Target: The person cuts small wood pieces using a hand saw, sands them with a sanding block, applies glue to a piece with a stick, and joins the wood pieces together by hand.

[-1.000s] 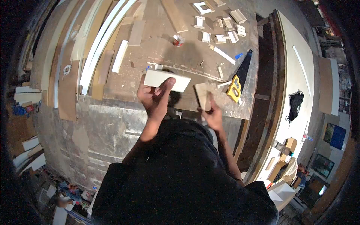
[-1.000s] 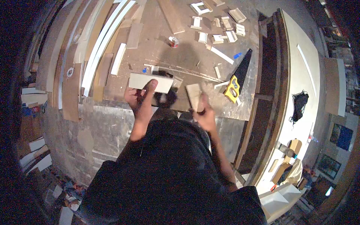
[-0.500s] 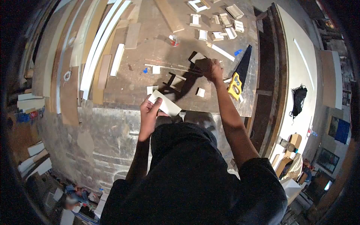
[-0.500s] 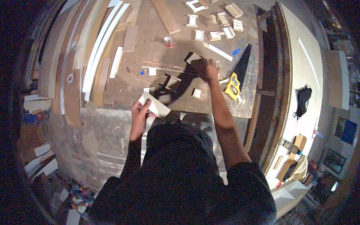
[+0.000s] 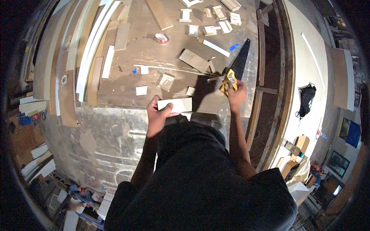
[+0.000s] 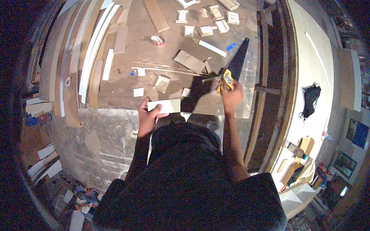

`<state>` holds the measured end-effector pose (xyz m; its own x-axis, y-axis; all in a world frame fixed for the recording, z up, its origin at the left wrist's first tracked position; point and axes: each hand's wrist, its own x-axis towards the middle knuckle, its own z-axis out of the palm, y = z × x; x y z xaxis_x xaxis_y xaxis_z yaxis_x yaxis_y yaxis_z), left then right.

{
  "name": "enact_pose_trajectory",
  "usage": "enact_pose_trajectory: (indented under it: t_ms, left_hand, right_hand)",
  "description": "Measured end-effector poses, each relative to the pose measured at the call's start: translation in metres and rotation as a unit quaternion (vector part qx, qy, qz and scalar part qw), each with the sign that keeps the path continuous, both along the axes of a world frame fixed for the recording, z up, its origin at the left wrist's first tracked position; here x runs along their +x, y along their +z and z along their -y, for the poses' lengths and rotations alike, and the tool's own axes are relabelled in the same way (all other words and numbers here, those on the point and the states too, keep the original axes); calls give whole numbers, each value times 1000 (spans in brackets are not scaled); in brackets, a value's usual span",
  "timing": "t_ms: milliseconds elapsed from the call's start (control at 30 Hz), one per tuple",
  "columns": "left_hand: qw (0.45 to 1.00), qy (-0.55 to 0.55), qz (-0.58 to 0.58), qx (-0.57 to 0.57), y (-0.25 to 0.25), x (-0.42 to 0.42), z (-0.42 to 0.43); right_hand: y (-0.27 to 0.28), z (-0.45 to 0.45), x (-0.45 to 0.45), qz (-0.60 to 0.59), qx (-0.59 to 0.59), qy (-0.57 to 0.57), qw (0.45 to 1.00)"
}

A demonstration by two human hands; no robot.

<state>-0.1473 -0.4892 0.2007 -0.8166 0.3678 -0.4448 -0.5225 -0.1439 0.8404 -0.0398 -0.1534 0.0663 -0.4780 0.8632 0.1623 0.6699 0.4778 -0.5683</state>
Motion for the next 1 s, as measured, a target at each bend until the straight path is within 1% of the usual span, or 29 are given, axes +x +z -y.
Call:
enact_pose_trajectory:
  t_ms: [33, 67, 100, 133, 200, 267, 333, 400, 467, 500, 533, 567, 600, 633, 667, 700, 733, 767, 800, 867, 900, 933, 1000]
  left_hand:
    - [1000, 4, 3, 6, 6, 3, -16]
    - [1000, 3, 4, 6, 7, 7, -29]
    - [1000, -10, 0, 1, 8, 11, -42]
    - [1000, -24, -7, -4, 8, 13, -54]
    - [999, -42, -1, -3, -2, 18, -69]
    - [998, -61, 12, -6, -7, 27, -76]
    - [996, -88, -9, -7, -7, 31, -80]
    - [995, -100, -27, -13, -23, 34, -72]
    - [961, -224, -145, -66, -39, 29, -57]
    - [949, -274, -139, -73, -43, 27, -51]
    - [949, -272, -138, -75, -50, 25, -46]
    - [935, -311, -163, -47, -60, 23, -40]
    - [917, -351, -187, -17, -67, 20, -36]
    - [918, -365, -155, 3, -73, 18, -31]
    - [918, -366, -155, 6, -77, 17, -24]
    - [921, -360, -142, -34, -68, 16, -23]
    - [924, -353, -129, -75, -62, 16, -20]
    - [934, -324, -130, -70, -66, 15, -15]
    - [935, -323, -130, -70, -63, 12, -9]
    - [957, -245, -101, -121, -51, 4, 4]
    - [971, -198, -116, -72, -74, 3, 13]
    - [971, -198, -115, -71, -72, -4, 18]
    - [950, -240, -161, -114, -61, -20, 23]
  right_hand:
    - [-6, -10, 28, 12, -43, -48, 998]
    - [-15, -17, 52, 13, -43, -49, 998]
    - [-28, -24, 76, 74, -113, -61, 989]
    - [-27, -31, 83, 132, -182, -73, 971]
    - [-30, -22, 80, 58, -331, -124, 934]
    - [-36, -18, 70, 114, -289, -110, 944]
    - [-48, -17, 63, 147, -295, -143, 933]
    - [-60, -15, 69, 130, -312, -126, 933]
    - [-65, -17, 73, 113, -325, -110, 933]
    - [-65, -18, 69, 98, -331, -115, 932]
    - [-60, -17, 64, 87, -342, -106, 930]
    - [-54, -16, 59, 75, -354, -98, 927]
    - [-41, -13, 50, 91, -360, -129, 919]
    - [-52, -10, 48, 64, -334, -137, 930]
    - [-55, -6, 43, 37, -306, -145, 940]
    - [-64, -6, 42, 38, -303, -147, 941]
    - [-75, -8, 44, 27, -316, -170, 933]
    - [-85, -8, 45, 16, -330, -192, 924]
    - [-93, -11, 51, -24, -386, -195, 901]
    - [-79, -4, 55, -78, -482, -226, 843]
    - [-57, 5, 54, -93, -520, -252, 811]
    - [-34, 20, 52, -111, -514, -217, 822]
    - [2, 53, 46, -147, -499, -144, 842]
